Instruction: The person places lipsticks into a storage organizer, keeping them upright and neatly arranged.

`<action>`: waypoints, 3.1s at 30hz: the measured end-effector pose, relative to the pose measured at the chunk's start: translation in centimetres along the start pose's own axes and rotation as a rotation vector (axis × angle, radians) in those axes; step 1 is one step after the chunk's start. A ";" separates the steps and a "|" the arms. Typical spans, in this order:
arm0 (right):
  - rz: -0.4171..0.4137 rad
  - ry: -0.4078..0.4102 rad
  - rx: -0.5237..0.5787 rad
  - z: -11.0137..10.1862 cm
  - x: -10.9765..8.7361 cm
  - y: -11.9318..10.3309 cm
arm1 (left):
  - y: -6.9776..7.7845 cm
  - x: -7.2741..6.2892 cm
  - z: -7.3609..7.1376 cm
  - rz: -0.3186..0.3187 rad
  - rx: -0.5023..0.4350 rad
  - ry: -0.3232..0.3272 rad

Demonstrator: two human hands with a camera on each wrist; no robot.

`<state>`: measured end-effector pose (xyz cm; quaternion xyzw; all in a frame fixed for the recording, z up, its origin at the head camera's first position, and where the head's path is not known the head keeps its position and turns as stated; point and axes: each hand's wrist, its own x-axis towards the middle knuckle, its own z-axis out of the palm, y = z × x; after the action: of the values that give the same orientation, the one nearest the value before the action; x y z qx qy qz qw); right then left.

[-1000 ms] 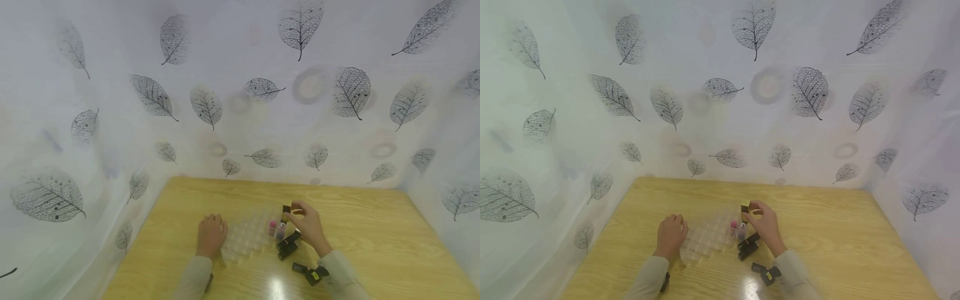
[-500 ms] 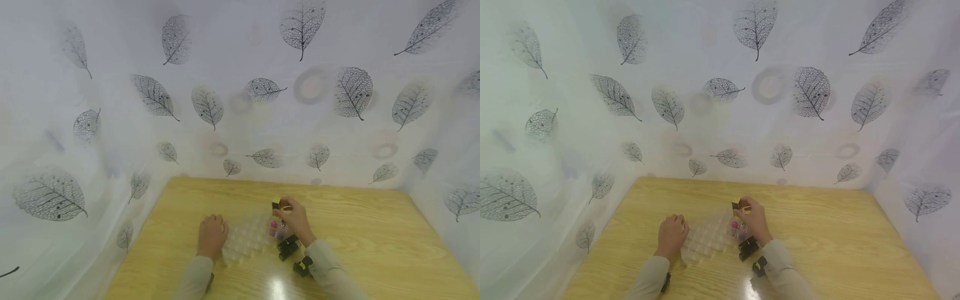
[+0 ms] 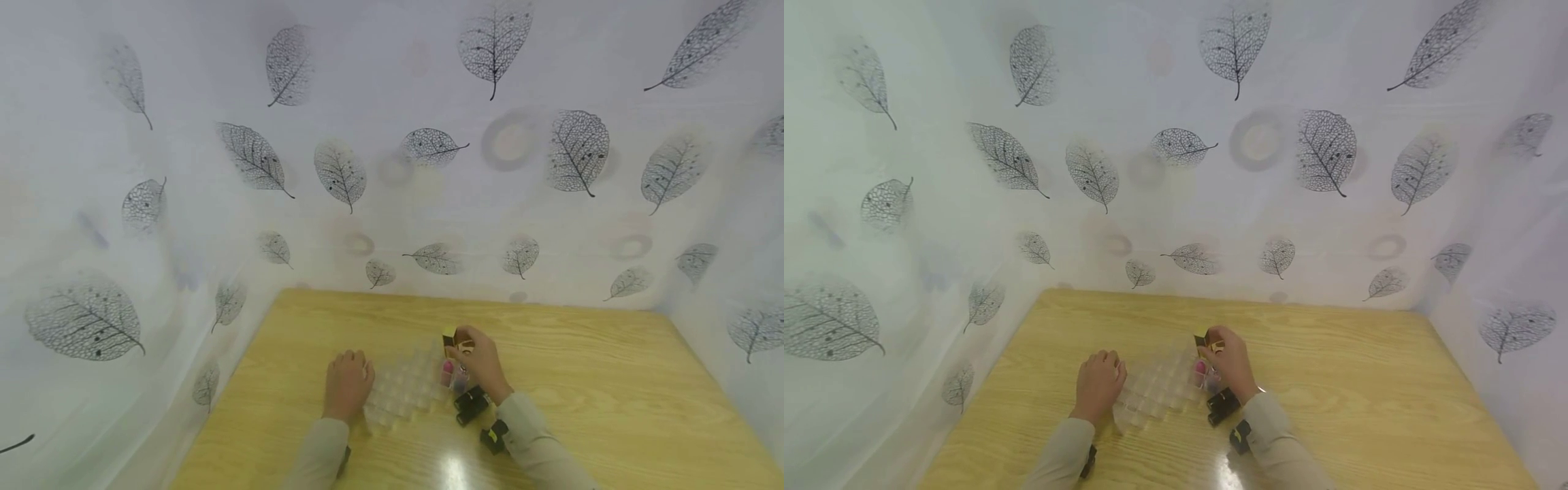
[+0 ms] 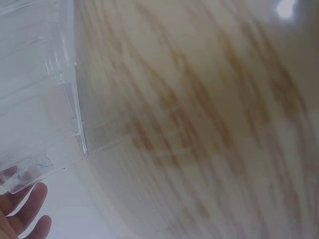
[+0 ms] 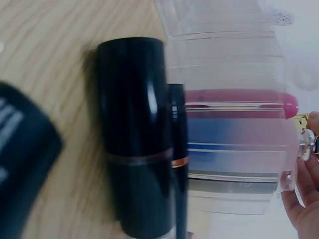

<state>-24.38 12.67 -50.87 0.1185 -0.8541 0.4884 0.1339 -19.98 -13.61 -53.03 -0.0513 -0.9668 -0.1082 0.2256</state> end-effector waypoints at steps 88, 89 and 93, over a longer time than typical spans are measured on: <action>-0.695 -0.206 -0.735 -6.4 -10.7 2.4 | -0.5 -0.1 1.1 0.024 0.076 0.028; -0.703 -0.214 -0.734 -6.4 -10.7 2.6 | -0.5 -0.1 1.2 0.026 0.079 0.028; -0.688 -0.277 -0.743 -6.4 -11.0 3.1 | -0.5 -0.1 1.1 0.028 0.078 0.031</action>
<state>-14.41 20.53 -54.04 0.4002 -0.8911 0.0599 0.2053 -20.45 -13.86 -54.16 -0.0545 -0.9659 -0.0678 0.2437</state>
